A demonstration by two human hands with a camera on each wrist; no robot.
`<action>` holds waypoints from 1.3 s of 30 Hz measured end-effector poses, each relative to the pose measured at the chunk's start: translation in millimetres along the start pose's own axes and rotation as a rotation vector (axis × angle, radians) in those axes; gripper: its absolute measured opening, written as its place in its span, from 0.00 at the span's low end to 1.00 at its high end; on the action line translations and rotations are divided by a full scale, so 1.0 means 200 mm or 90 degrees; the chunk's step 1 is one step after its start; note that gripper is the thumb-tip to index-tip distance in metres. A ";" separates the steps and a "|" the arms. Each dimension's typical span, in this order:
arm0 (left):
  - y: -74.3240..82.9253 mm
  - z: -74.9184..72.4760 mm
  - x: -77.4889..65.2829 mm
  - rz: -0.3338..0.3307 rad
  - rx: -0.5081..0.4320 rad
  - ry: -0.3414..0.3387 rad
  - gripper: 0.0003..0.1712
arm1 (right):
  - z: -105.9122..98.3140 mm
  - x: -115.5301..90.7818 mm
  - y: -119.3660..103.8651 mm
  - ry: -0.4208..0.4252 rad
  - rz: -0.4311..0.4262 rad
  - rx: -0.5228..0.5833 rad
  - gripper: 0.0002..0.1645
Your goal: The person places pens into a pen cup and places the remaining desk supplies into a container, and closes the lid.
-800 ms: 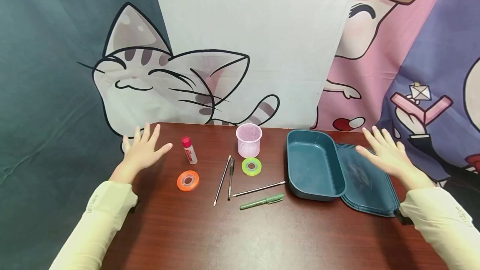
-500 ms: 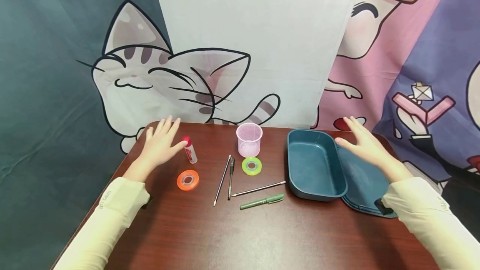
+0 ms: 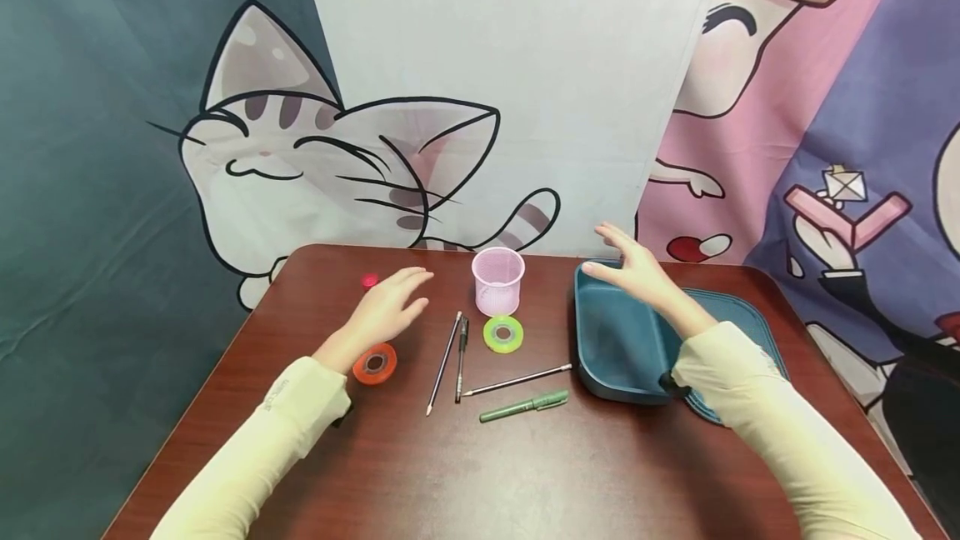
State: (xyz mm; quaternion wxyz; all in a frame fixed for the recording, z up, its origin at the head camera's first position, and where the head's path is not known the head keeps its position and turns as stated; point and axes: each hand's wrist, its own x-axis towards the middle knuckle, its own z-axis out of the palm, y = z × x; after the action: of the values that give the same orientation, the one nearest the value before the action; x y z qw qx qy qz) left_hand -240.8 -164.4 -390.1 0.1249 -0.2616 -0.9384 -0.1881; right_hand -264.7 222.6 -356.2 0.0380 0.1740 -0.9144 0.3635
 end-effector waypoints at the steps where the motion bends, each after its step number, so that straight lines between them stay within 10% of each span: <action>1: 0.00 0.02 0.00 -0.002 -0.011 -0.002 0.23 | 0.02 0.02 -0.01 0.000 0.000 0.013 0.43; 10: 0.01 0.19 0.03 -0.058 -0.072 -0.044 0.23 | 0.18 0.11 -0.18 -0.020 0.043 0.137 0.40; 27: -0.04 0.47 0.10 -0.222 -0.085 -0.102 0.24 | 0.51 0.25 -0.04 -0.037 0.128 0.115 0.44; 39: -0.05 0.53 0.09 -0.259 -0.112 -0.100 0.23 | 0.60 0.29 -0.01 -0.053 0.123 0.118 0.47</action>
State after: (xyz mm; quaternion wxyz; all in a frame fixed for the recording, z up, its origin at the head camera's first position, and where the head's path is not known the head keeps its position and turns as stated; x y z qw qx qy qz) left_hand -275.8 -120.1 -481.2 -0.0123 -0.0908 -0.9587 -0.2692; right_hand -310.6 122.8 -430.9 -0.0510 0.1031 -0.8903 0.4406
